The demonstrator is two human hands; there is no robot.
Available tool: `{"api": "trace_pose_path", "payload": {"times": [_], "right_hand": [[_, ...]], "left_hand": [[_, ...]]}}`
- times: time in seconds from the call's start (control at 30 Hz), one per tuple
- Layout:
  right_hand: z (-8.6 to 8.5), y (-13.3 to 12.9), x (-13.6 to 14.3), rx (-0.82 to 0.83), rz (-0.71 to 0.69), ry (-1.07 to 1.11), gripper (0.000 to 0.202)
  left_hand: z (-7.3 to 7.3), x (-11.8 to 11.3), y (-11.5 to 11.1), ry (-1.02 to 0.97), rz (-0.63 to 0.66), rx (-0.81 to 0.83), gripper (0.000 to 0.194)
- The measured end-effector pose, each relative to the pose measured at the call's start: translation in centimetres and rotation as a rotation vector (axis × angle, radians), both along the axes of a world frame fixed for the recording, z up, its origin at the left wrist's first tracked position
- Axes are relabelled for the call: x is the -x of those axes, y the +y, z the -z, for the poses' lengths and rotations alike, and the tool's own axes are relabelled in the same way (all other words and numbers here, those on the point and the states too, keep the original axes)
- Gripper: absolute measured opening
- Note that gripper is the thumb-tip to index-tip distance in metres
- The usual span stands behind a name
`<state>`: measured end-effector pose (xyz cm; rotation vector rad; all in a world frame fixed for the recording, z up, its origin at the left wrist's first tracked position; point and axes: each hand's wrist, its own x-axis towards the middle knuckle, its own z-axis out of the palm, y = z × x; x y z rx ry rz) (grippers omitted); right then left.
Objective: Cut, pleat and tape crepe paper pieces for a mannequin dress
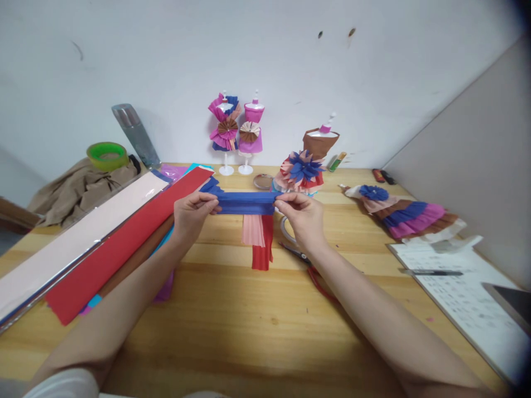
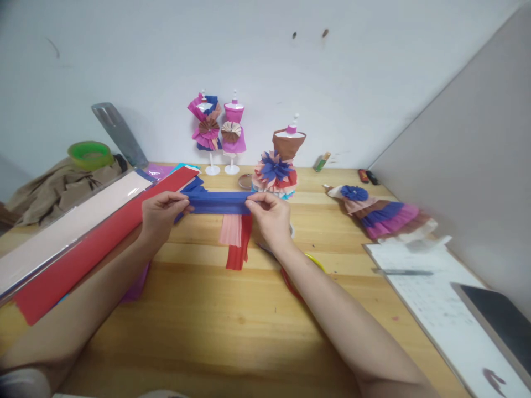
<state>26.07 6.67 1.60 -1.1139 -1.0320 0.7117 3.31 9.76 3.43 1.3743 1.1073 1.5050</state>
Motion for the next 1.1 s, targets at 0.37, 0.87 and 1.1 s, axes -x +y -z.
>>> {"api": "trace_pose_path", "payload": {"times": [0.37, 0.87, 1.1], "right_hand": [[-0.5, -0.2, 0.2, 0.053, -0.007, 0.044, 0.013], [-0.3, 0.0, 0.2, 0.041, 0.005, 0.027, 0.014], [0.0, 0.0, 0.1, -0.014, 0.005, 0.015, 0.015]], "left_hand": [[-0.1, -0.2, -0.1, -0.070, -0.019, 0.035, 0.011], [0.1, -0.2, 0.0, -0.055, -0.028, 0.022, 0.012], [0.7, -0.1, 0.2, -0.020, -0.024, -0.015, 0.011]]}}
